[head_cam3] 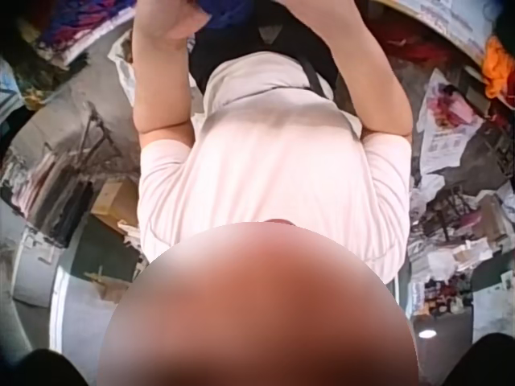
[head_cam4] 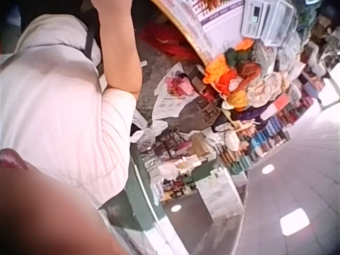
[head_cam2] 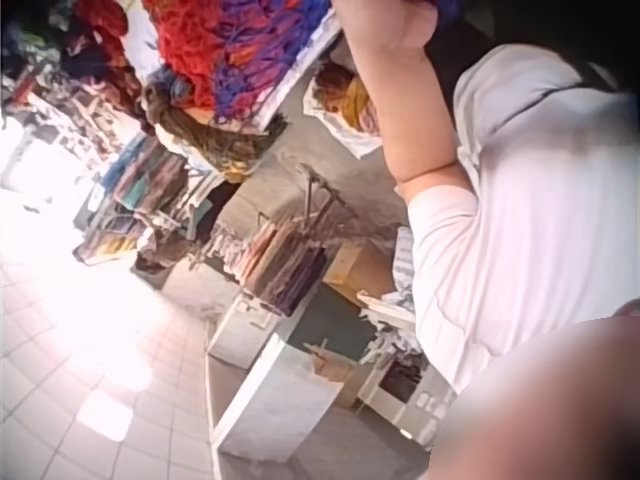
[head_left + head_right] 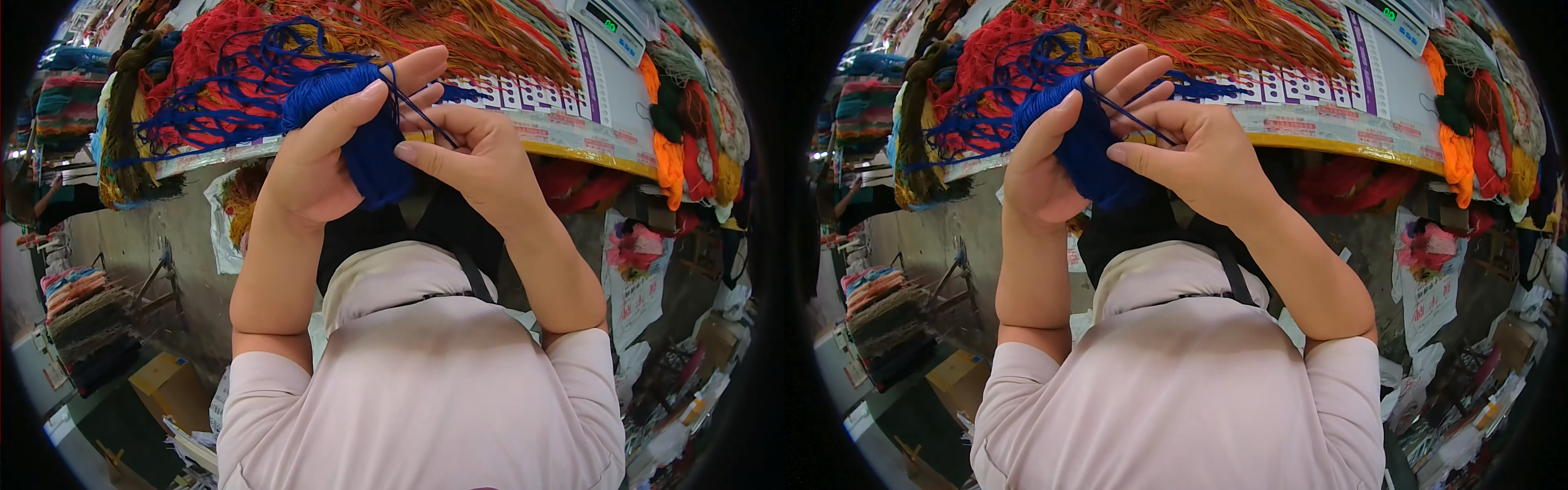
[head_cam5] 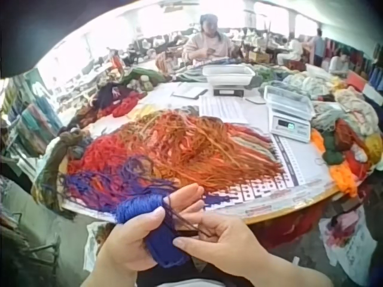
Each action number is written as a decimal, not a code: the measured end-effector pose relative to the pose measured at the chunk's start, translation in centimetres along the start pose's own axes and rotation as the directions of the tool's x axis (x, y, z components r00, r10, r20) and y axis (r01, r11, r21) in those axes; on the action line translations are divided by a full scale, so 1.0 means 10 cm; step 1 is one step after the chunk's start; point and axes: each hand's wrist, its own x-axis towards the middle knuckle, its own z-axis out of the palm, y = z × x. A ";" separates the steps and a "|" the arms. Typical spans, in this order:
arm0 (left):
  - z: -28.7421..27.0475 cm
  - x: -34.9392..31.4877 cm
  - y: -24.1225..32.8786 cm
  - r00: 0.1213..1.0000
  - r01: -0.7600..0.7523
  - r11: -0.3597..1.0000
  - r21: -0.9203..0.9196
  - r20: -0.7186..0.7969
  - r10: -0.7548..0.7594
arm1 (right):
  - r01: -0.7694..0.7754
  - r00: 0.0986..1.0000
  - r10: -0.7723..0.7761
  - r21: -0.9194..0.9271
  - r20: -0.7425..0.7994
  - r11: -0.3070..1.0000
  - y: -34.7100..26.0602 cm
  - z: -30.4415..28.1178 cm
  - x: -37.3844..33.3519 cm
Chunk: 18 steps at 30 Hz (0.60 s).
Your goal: Organize and thread individual strands of colored yarn into a reference sample card.
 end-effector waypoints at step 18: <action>-0.07 0.04 0.17 0.993 0.054 0.996 -0.071 0.108 -0.046 | 0.079 0.996 -0.067 -0.229 0.057 0.970 0.01 -0.05 0.05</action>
